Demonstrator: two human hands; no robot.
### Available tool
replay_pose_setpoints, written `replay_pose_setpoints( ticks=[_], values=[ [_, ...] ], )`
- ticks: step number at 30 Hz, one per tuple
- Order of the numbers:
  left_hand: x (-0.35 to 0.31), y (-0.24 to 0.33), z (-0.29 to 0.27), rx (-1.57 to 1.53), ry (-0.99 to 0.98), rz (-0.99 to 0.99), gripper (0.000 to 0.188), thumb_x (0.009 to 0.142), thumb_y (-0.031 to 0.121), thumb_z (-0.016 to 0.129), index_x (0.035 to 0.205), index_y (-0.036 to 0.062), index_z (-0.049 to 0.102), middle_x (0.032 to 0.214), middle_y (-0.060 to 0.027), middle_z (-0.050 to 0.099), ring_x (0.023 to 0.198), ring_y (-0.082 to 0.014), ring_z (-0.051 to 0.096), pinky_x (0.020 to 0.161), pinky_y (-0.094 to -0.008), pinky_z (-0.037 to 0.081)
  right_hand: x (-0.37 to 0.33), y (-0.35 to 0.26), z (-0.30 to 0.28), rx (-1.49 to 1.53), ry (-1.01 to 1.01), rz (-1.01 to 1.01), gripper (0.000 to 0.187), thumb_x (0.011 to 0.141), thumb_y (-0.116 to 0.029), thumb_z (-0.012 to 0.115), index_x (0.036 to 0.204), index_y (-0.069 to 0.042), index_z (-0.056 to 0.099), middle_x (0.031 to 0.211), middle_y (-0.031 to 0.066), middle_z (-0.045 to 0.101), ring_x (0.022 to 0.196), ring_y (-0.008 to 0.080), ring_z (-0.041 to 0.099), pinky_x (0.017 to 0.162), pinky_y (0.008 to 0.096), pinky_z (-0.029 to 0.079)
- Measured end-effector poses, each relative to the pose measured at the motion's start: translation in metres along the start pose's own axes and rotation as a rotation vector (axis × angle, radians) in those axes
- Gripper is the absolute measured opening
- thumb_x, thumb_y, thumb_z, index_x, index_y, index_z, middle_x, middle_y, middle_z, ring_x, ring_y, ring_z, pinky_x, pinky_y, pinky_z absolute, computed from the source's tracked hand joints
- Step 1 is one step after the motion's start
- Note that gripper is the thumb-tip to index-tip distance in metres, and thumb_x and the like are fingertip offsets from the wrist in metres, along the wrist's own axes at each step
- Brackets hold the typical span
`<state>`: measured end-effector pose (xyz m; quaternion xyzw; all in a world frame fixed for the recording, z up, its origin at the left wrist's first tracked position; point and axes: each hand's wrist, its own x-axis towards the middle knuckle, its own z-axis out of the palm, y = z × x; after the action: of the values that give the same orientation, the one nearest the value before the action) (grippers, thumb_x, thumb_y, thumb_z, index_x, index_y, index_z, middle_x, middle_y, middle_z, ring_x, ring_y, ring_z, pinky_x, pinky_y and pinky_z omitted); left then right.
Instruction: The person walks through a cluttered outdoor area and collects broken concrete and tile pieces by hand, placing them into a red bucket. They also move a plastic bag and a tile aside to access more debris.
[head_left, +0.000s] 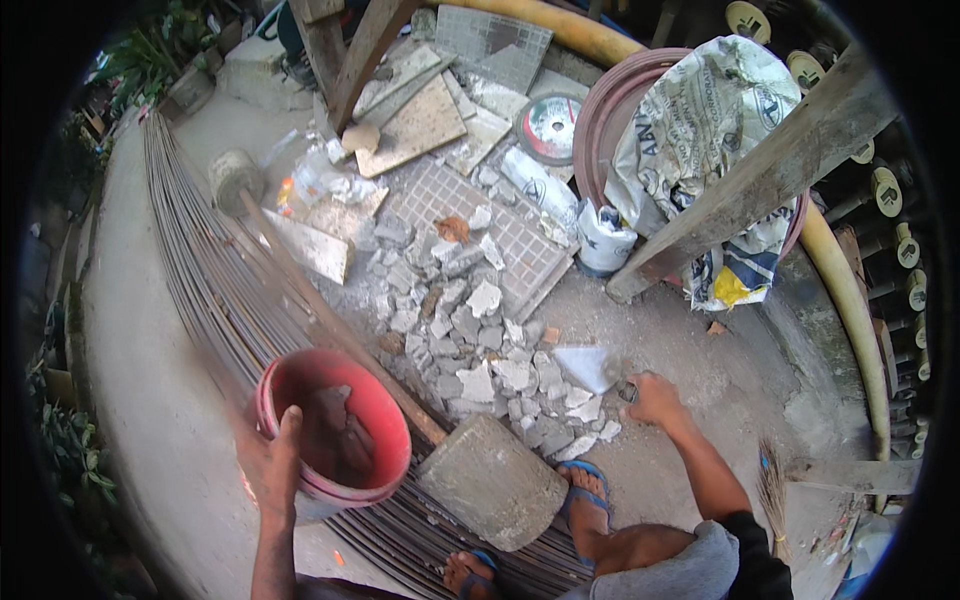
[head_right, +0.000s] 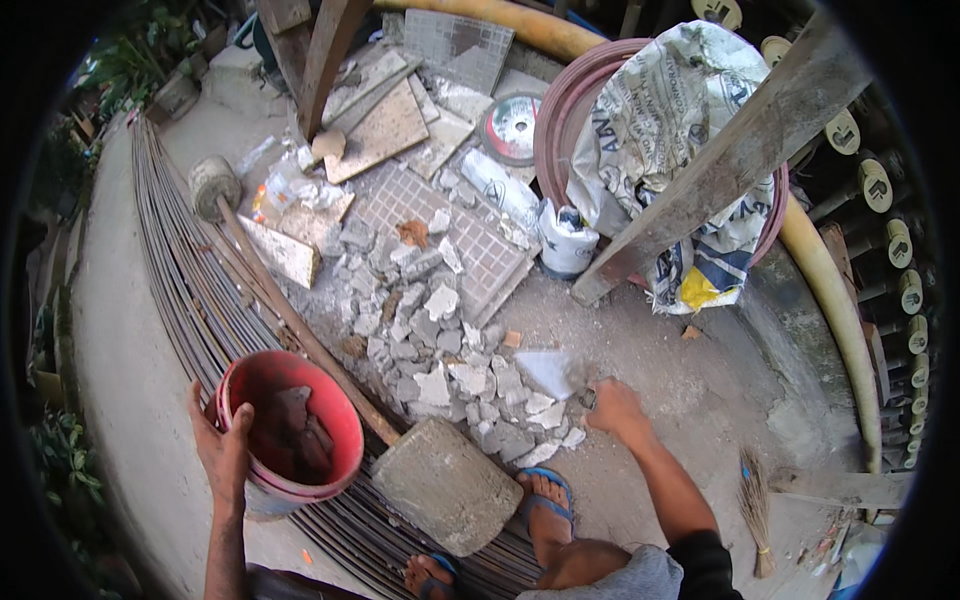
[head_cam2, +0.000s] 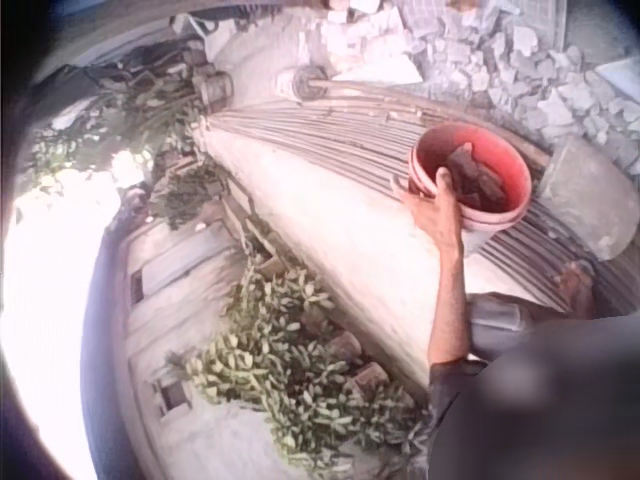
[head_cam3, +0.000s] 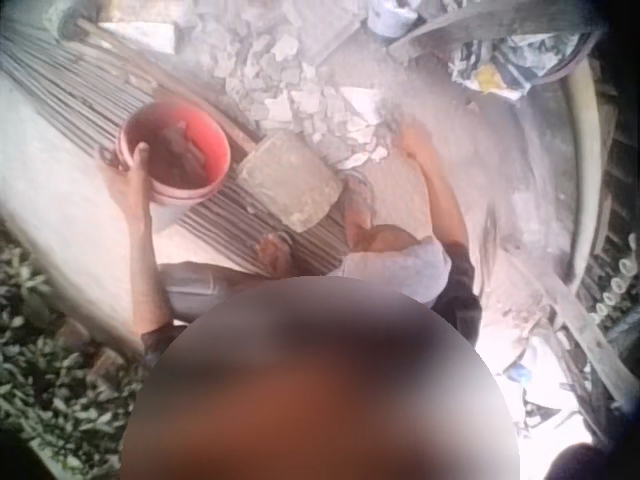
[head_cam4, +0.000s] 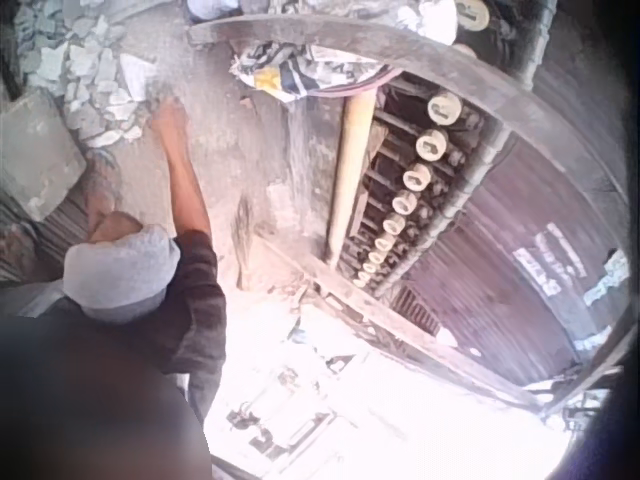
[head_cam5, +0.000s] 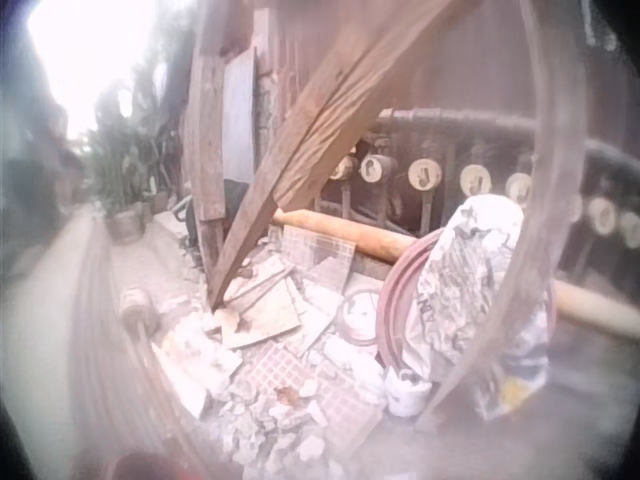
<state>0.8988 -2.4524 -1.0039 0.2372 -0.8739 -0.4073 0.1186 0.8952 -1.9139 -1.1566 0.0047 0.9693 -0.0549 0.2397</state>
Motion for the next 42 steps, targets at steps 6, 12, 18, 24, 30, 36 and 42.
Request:
replay_pose_setpoints(
  ticks=[6, 12, 18, 24, 30, 36, 42],
  values=[
    [0.006, 0.004, 0.005, 0.004, 0.047, -0.009, 0.081, 0.084, 0.015, 0.072, 0.152, 0.0009, 0.029, 0.132, -0.0275, 0.059, 0.121, -0.0348, 0.059, 0.106, -0.0403, 0.043, 0.214, -0.075, 0.002, 1.404, 0.135, 0.169, 0.076, 0.066, -0.038, 0.092, 0.119, 0.008, 0.062, 0.112, 0.0195, 0.068, 0.104, 0.0324, 0.067, 0.090, 0.0393, 0.053],
    [0.005, 0.003, 0.008, 0.042, 0.103, -0.011, 0.082, 0.080, 0.012, 0.074, 0.150, 0.0027, 0.033, 0.126, -0.0257, 0.061, 0.117, -0.0328, 0.061, 0.103, -0.0404, 0.045, 0.294, -0.112, 0.007, 2.082, 0.317, 0.279, 0.068, 0.067, -0.005, 0.089, 0.127, 0.003, 0.056, 0.118, 0.0177, 0.066, 0.105, 0.0296, 0.066, 0.090, 0.0406, 0.055],
    [0.002, 0.004, 0.014, 0.031, 0.129, -0.003, 0.082, 0.078, 0.011, 0.074, 0.149, 0.0029, 0.034, 0.125, -0.0240, 0.063, 0.116, -0.0322, 0.061, 0.102, -0.0396, 0.046, 0.248, -0.134, -0.009, 1.809, 0.576, 0.108, 0.064, 0.067, 0.005, 0.085, 0.125, 0.004, 0.058, 0.118, 0.0145, 0.067, 0.104, 0.0257, 0.065, 0.090, 0.0411, 0.054],
    [0.003, 0.008, 0.015, 0.046, 0.141, -0.023, 0.084, 0.077, 0.009, 0.074, 0.149, 0.0011, 0.032, 0.123, -0.0246, 0.063, 0.116, -0.0327, 0.061, 0.103, -0.0392, 0.045, 0.215, -0.180, -0.002, 1.820, 0.607, 0.037, 0.056, 0.064, 0.007, 0.085, 0.116, 0.003, 0.065, 0.108, 0.0106, 0.071, 0.092, 0.0205, 0.067, 0.085, 0.0337, 0.055],
    [0.004, 0.007, 0.011, 0.000, 0.114, -0.006, 0.084, 0.078, 0.009, 0.073, 0.149, 0.0002, 0.030, 0.124, -0.0255, 0.062, 0.118, -0.0337, 0.061, 0.104, -0.0399, 0.044, 0.235, -0.152, -0.023, 1.862, 0.422, 0.274, 0.065, 0.058, 0.008, 0.085, 0.118, 0.008, 0.061, 0.110, 0.0173, 0.069, 0.095, 0.0281, 0.068, 0.087, 0.0384, 0.055],
    [0.007, 0.009, 0.010, 0.026, 0.095, -0.036, 0.083, 0.079, 0.011, 0.073, 0.150, 0.0009, 0.031, 0.124, -0.0257, 0.063, 0.116, -0.0323, 0.062, 0.103, -0.0398, 0.045, 0.282, -0.106, -0.036, 1.812, 0.424, 0.243, 0.068, 0.061, 0.004, 0.088, 0.121, 0.011, 0.057, 0.114, 0.0193, 0.067, 0.098, 0.0314, 0.067, 0.087, 0.0427, 0.056],
    [0.012, 0.011, 0.008, 0.029, 0.105, -0.047, 0.081, 0.083, 0.011, 0.073, 0.151, 0.0014, 0.030, 0.125, -0.0263, 0.063, 0.117, -0.0317, 0.062, 0.103, -0.0395, 0.045, 0.217, -0.118, -0.053, 1.383, 0.452, 0.218, 0.072, 0.072, -0.011, 0.086, 0.134, 0.004, 0.051, 0.122, 0.0213, 0.065, 0.111, 0.0361, 0.064, 0.093, 0.0445, 0.053]
  ],
)
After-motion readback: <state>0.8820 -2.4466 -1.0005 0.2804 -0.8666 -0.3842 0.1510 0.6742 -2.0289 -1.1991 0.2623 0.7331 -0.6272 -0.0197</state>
